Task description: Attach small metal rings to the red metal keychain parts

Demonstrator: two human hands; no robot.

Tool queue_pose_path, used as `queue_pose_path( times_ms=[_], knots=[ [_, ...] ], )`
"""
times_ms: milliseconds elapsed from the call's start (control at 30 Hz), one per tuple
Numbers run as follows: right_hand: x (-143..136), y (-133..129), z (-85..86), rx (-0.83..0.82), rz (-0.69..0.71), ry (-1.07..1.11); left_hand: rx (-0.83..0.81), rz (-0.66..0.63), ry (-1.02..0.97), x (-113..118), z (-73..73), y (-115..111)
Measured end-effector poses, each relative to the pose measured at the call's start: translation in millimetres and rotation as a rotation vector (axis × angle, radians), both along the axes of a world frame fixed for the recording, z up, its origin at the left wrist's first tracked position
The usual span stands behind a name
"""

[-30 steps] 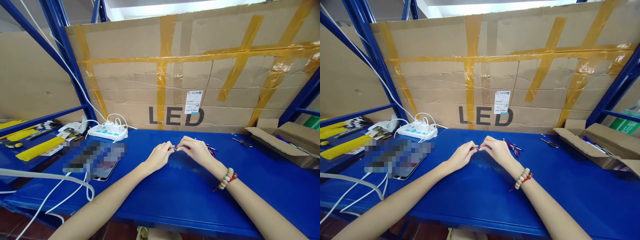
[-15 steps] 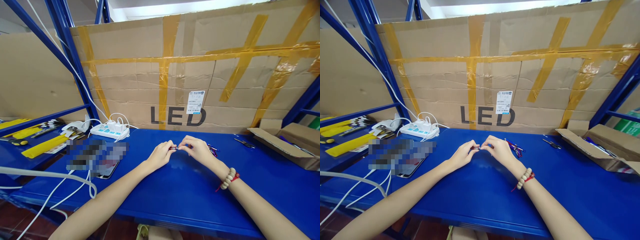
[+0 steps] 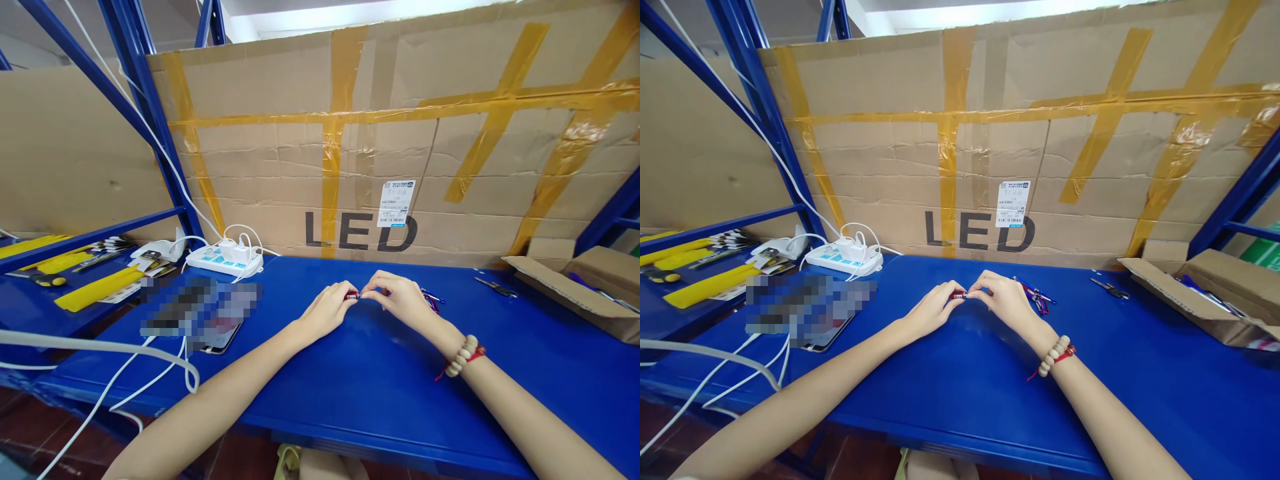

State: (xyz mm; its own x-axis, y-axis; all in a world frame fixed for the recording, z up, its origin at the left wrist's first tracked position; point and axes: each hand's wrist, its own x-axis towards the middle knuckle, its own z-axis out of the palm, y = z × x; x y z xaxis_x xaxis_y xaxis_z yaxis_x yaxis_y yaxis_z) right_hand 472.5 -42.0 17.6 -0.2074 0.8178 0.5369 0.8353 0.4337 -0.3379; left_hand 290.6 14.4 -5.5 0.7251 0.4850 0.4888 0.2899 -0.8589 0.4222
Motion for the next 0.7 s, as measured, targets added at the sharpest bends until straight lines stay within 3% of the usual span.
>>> queue_pose_path(
  times_ms=[700],
  knots=[
    [5.7, 0.0, 5.0, -0.183, 0.067, -0.040, 0.107, -0.048, 0.149, -1.1, 0.6, -3.0]
  ],
)
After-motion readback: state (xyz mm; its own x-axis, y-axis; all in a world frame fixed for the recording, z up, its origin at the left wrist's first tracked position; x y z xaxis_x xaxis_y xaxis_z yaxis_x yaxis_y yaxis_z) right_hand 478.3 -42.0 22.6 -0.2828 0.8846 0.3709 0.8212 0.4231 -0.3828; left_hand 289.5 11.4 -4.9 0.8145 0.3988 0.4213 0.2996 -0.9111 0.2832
